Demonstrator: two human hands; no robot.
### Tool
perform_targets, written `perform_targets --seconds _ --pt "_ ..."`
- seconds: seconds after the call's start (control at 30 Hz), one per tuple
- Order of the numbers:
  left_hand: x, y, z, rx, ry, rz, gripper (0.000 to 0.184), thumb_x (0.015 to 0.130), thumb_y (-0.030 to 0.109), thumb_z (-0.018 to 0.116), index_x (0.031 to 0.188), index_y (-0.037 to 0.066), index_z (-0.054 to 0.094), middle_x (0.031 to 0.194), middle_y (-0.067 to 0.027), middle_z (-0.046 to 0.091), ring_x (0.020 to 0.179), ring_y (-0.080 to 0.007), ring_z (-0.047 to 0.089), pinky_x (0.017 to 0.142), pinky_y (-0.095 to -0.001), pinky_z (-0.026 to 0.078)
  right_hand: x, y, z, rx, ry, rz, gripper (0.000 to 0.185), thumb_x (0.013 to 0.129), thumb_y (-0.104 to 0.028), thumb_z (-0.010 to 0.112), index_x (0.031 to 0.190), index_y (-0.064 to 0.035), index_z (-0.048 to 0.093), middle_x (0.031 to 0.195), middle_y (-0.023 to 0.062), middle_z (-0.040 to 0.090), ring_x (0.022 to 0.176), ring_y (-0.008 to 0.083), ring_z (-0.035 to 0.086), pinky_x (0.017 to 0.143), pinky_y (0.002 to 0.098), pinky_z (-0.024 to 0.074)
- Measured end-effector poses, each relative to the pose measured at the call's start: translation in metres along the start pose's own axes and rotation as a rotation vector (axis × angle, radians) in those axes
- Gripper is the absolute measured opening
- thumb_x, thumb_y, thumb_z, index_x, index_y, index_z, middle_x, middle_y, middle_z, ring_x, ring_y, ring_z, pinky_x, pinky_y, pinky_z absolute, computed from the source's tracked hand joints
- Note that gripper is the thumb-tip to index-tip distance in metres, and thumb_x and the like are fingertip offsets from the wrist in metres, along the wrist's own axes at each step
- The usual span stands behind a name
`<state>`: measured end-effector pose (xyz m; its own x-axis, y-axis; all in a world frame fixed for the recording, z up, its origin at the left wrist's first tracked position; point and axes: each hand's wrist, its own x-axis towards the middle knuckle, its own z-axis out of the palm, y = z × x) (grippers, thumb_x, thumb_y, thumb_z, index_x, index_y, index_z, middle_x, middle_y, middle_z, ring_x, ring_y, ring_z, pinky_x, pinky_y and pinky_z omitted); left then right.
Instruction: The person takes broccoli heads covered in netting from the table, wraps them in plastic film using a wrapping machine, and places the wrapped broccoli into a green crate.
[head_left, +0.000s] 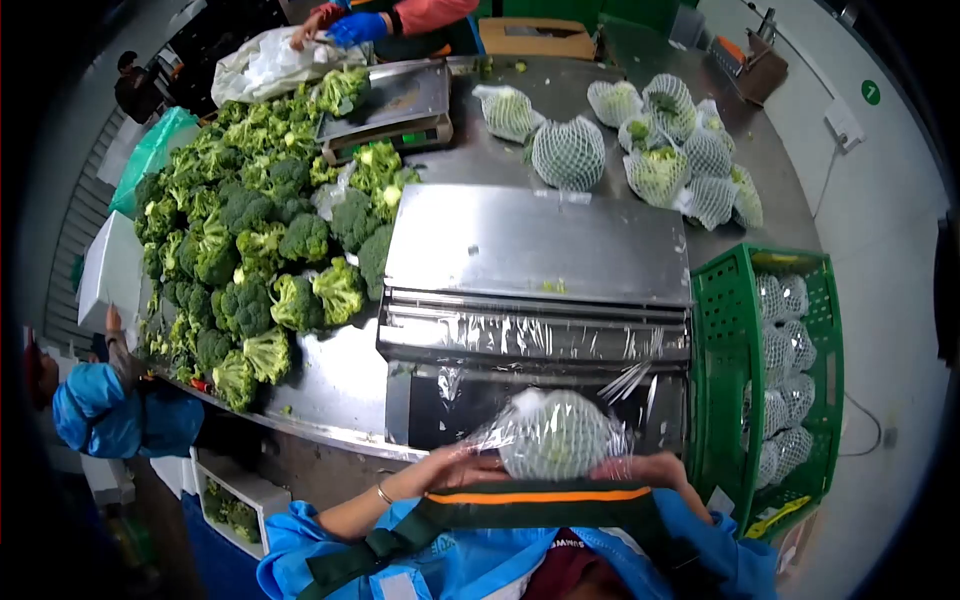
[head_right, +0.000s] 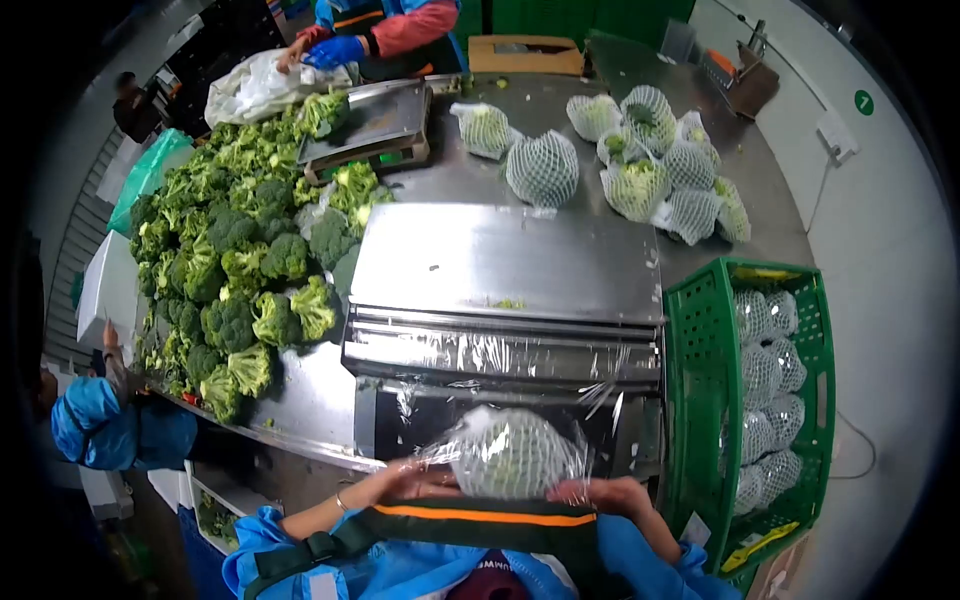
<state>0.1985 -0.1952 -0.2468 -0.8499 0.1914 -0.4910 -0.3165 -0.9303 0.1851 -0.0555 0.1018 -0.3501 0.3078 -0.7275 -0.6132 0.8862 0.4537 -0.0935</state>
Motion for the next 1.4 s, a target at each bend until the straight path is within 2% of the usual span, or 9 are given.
perform_targets --seconds 0.2,0.5,0.53,0.67,0.7,1.07,1.13,1.3,1.4 --pt "0.011 -0.019 -0.003 1.253 0.634 0.615 0.02 0.092 0.016 0.048 0.099 -0.001 0.056 0.078 -0.01 0.064 0.064 -0.0162 0.063 0.059 -0.0269 0.051 0.009 -0.005 0.118 -0.507 0.806 -1.034 0.024 0.094 -0.023 0.04 0.097 -0.0021 0.052 0.069 0.0077 0.057 0.053 0.0142 0.056 0.044 0.0228 0.0465" --pt "-0.02 -0.025 -0.02 0.067 0.729 0.611 0.034 0.096 0.031 0.036 0.076 0.007 0.048 0.064 -0.0056 0.053 0.032 -0.0079 0.033 0.03 -0.0201 0.027 -0.058 0.001 0.071 0.615 0.419 -0.814 0.033 0.098 -0.024 0.03 0.073 -0.0114 0.048 0.045 -0.0066 0.027 0.027 0.0053 0.019 0.025 0.0208 0.0104" --pt "-0.025 -0.042 -0.037 0.024 0.781 0.576 0.034 0.096 0.031 0.036 0.075 0.007 0.048 0.061 -0.0052 0.051 0.031 -0.0082 0.032 0.03 -0.0209 0.026 -0.057 0.034 0.004 0.422 0.179 -0.816 0.026 0.092 -0.026 0.043 0.076 -0.0086 0.052 0.053 -0.0019 0.041 0.036 0.0093 0.038 0.03 0.0245 0.0285" --pt "0.021 -0.102 -0.077 0.169 0.879 0.208 0.017 0.088 0.017 0.048 0.089 0.003 0.057 0.072 -0.003 0.058 0.051 -0.0075 0.046 0.047 -0.0208 0.035 0.06 0.115 0.002 -2.016 1.312 -0.562 0.017 0.07 -0.011 0.059 0.085 -0.0042 0.058 0.081 0.0132 0.055 0.076 0.0305 0.055 0.068 0.037 0.0461" --pt "0.042 -0.108 -0.065 0.254 0.875 0.135 0.022 0.084 0.011 0.051 0.101 -0.001 0.059 0.081 -0.0034 0.062 0.063 -0.0076 0.052 0.061 -0.0207 0.045 0.089 0.121 -0.002 -1.084 1.07 -0.365 0.024 0.071 -0.01 0.062 0.093 -0.0022 0.059 0.091 0.0143 0.058 0.085 0.0299 0.056 0.072 0.0363 0.0462" --pt "0.103 -0.058 0.014 0.481 0.235 0.501 0.027 0.081 0.007 0.057 0.106 0.0 0.05 0.113 -0.014 0.051 0.101 -0.0216 0.048 0.087 -0.0336 0.039 -0.002 0.046 0.143 0.234 -0.153 -0.83 0.082 0.085 -0.052 0.048 0.141 -0.007 0.01 0.138 0.0103 0.031 0.127 0.023 0.031 0.105 0.0358 0.0233" --pt "0.122 -0.046 0.042 0.814 0.116 0.661 0.028 0.081 0.007 0.057 0.106 0.0 0.049 0.117 -0.0154 0.049 0.106 -0.0233 0.046 0.089 -0.035 0.038 -0.026 0.02 0.143 -0.517 0.167 -1.102 0.092 0.079 -0.063 0.048 0.141 -0.0051 0.012 0.141 0.0124 0.026 0.129 0.0254 0.029 0.106 0.0377 0.0217" --pt "0.124 0.014 0.173 1.844 -0.659 0.691 0.046 0.07 0.005 0.068 0.112 0.002 0.049 0.112 -0.0178 0.051 0.101 -0.0332 0.049 0.088 -0.0393 0.039 -0.131 0.046 -0.021 0.273 0.373 -1.473 0.05 0.091 -0.038 0.041 0.128 -0.004 0.04 0.124 0.0105 0.048 0.112 0.0237 0.048 0.094 0.038 0.042" --pt "0.097 0.069 0.171 2.321 -0.748 -0.298 0.079 0.06 0.017 0.075 0.129 0.004 0.039 0.109 -0.0148 0.052 0.092 -0.0298 0.052 0.075 -0.0361 0.043 -0.269 0.034 0.045 0.191 0.425 -1.549 0.048 0.092 -0.038 0.038 0.125 -0.0032 0.044 0.122 0.0132 0.051 0.111 0.0272 0.05 0.095 0.0406 0.0408"
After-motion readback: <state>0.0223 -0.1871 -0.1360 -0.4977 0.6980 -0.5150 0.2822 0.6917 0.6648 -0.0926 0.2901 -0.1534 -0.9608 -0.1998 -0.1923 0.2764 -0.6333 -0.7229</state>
